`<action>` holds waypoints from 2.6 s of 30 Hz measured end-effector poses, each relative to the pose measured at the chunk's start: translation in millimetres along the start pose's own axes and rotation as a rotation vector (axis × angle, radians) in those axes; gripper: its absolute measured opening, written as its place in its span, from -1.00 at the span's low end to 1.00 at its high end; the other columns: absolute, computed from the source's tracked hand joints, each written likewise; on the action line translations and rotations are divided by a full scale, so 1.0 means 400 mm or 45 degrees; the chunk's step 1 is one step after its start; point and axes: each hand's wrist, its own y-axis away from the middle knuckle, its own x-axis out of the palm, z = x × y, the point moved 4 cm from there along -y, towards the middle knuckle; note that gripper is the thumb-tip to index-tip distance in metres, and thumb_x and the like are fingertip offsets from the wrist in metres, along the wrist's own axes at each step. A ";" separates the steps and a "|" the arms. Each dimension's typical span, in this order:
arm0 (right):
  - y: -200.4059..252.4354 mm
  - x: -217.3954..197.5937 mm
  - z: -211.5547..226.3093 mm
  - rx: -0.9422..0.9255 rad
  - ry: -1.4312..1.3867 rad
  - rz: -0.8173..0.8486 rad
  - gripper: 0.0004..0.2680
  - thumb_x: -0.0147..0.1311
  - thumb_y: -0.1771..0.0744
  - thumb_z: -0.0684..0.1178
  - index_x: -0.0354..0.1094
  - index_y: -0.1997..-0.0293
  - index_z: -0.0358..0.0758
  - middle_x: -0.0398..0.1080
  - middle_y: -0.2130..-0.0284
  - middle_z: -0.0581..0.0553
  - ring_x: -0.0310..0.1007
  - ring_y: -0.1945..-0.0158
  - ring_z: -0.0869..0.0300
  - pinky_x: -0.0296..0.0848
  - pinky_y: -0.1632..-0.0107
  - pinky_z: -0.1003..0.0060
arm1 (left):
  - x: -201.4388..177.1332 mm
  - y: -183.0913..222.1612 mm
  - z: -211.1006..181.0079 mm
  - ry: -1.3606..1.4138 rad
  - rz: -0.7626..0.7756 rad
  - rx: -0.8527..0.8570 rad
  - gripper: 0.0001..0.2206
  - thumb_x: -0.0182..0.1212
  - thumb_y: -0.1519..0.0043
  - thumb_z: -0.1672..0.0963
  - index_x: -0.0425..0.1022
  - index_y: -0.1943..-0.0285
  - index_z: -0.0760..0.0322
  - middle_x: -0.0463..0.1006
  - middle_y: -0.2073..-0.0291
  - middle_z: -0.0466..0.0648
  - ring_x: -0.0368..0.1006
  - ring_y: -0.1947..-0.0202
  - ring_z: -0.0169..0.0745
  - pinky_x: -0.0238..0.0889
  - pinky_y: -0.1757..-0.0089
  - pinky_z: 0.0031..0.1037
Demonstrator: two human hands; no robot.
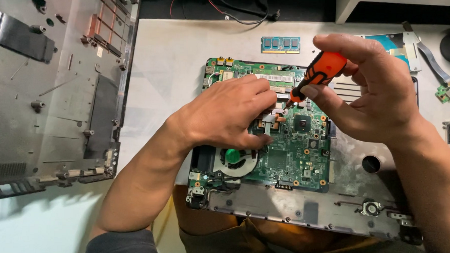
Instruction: The person uses a screwdriver to remove screws from a laptop motherboard mounted in the laptop chassis, working on the heatsink and board area, and handles small screws and components on the workbench. The laptop is already opened with the bottom cover removed and parts laid out around the work area.
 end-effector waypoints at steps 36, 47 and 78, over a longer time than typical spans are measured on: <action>-0.005 0.003 0.004 0.010 0.074 0.026 -0.55 0.33 -0.31 -0.40 0.16 -0.31 -0.56 0.40 0.08 -0.36 0.52 0.16 0.06 0.59 0.07 0.27 | 0.003 -0.009 0.003 0.186 -0.197 0.132 -0.74 0.10 -0.34 0.00 0.34 0.19 0.26 0.37 0.31 -0.04 0.32 0.29 -0.10 0.30 0.27 -0.25; -0.008 0.003 0.006 -0.007 0.146 0.047 -0.53 0.35 -0.30 -0.39 0.18 -0.33 -0.55 0.42 0.13 -0.34 0.51 0.19 0.06 0.56 0.11 0.25 | 0.010 -0.031 0.003 0.219 -0.271 0.086 -0.84 0.17 -0.31 0.17 0.37 -0.02 0.24 0.46 0.19 -0.06 0.41 0.19 -0.17 0.42 0.14 -0.33; -0.020 -0.024 0.022 -0.265 0.075 0.069 -0.70 0.15 -0.37 -0.35 0.32 -0.25 -0.58 0.45 -0.04 -0.45 0.34 0.17 0.04 0.36 0.10 0.22 | -0.115 -0.125 -0.016 0.829 -0.026 0.104 -0.60 0.46 -0.14 0.11 0.34 -0.03 0.34 0.57 0.20 -0.07 0.52 0.26 -0.25 0.45 0.23 -0.45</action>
